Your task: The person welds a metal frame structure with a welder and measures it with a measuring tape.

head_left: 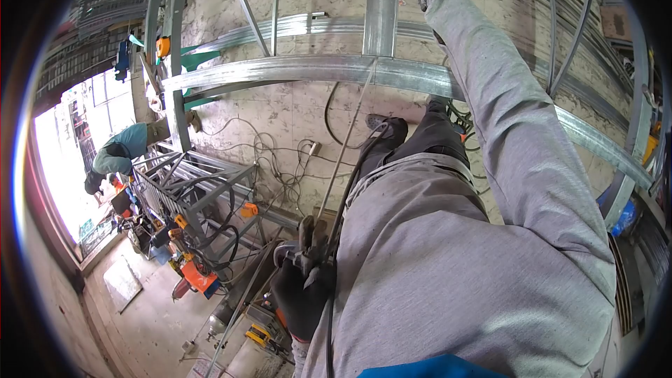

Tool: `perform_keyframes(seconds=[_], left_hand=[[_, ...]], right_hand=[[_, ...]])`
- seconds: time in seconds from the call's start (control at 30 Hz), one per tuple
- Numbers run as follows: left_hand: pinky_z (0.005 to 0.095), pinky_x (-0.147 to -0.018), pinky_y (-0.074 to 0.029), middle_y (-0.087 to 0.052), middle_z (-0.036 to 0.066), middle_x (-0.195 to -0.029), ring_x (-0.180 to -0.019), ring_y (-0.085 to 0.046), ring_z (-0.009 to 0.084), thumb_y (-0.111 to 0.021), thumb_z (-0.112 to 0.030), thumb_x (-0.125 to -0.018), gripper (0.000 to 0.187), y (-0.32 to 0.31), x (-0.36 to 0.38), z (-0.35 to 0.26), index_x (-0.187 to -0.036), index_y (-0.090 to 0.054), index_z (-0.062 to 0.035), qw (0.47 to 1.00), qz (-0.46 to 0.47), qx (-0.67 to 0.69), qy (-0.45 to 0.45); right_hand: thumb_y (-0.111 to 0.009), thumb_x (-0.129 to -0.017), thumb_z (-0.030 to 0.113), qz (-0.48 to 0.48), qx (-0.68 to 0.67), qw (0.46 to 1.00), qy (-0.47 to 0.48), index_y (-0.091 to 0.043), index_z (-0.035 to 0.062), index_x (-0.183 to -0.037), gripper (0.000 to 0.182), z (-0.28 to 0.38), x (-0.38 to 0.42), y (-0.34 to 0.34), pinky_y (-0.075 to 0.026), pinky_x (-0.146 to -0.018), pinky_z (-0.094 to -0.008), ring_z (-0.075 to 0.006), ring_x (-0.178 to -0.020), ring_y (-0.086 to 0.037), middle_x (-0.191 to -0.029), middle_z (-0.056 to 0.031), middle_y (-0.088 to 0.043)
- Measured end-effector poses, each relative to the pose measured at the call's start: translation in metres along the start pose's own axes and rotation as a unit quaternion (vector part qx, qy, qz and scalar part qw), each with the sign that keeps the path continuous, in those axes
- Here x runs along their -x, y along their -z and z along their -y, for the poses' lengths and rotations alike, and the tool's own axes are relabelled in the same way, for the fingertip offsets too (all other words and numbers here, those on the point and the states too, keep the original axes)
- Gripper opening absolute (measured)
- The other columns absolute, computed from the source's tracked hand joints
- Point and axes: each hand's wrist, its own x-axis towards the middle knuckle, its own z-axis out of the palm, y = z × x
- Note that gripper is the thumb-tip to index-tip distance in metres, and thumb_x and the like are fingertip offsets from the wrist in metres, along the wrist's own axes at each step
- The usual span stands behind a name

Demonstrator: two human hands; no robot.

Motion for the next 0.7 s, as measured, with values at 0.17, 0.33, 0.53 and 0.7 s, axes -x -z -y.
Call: perform_keyframes(seconds=[0.17,0.33,0.53,0.7], left_hand=[[0.0307,-0.065,-0.048,-0.068,0.006,-0.077,-0.067,-0.059,0.0143,-0.063,-0.003,-0.080,0.020,-0.002,0.001,-0.007,-0.097,-0.070,0.0034,1.000,-0.004,0.017,-0.011],[0.0290,-0.066,-0.049,-0.068,0.005,-0.080,-0.072,-0.060,0.0124,-0.057,-0.003,-0.085,0.022,0.001,-0.002,-0.001,-0.103,-0.068,0.0048,0.999,0.026,0.029,0.012],[0.0276,-0.054,-0.041,-0.064,0.005,-0.077,-0.063,-0.057,0.0123,-0.046,-0.052,-0.108,0.062,0.042,-0.008,0.003,-0.130,-0.058,0.0050,0.981,-0.015,0.192,0.009],[0.0257,-0.051,-0.039,-0.068,0.008,-0.086,-0.060,-0.055,0.0109,-0.041,-0.056,-0.109,0.067,0.059,-0.017,-0.028,-0.130,-0.059,0.0050,0.997,0.016,0.054,-0.053]], right_hand=[[-0.076,-0.091,0.018,-0.015,-0.022,1.000,0.012,-0.065,-0.0002,-0.100,0.024,-0.008,-0.004,0.000,-0.063,-0.066,-0.0400,-0.0222,-0.072,-0.067,-0.085,-0.0103,-0.066],[-0.076,-0.092,0.018,-0.009,-0.023,1.000,0.007,-0.065,0.0005,-0.101,0.023,-0.007,-0.007,0.001,-0.063,-0.066,-0.0402,-0.0218,-0.072,-0.067,-0.085,-0.0097,-0.066],[-0.075,-0.092,0.019,-0.015,-0.028,0.999,0.004,-0.066,0.0013,-0.100,0.022,-0.002,-0.001,-0.004,-0.063,-0.066,-0.0399,-0.0213,-0.071,-0.065,-0.084,-0.0092,-0.065],[-0.075,-0.091,0.019,-0.002,-0.008,1.000,0.007,-0.065,0.0000,-0.102,0.024,0.000,-0.001,-0.003,-0.063,-0.066,-0.0395,-0.0221,-0.070,-0.065,-0.085,-0.0101,-0.065]])
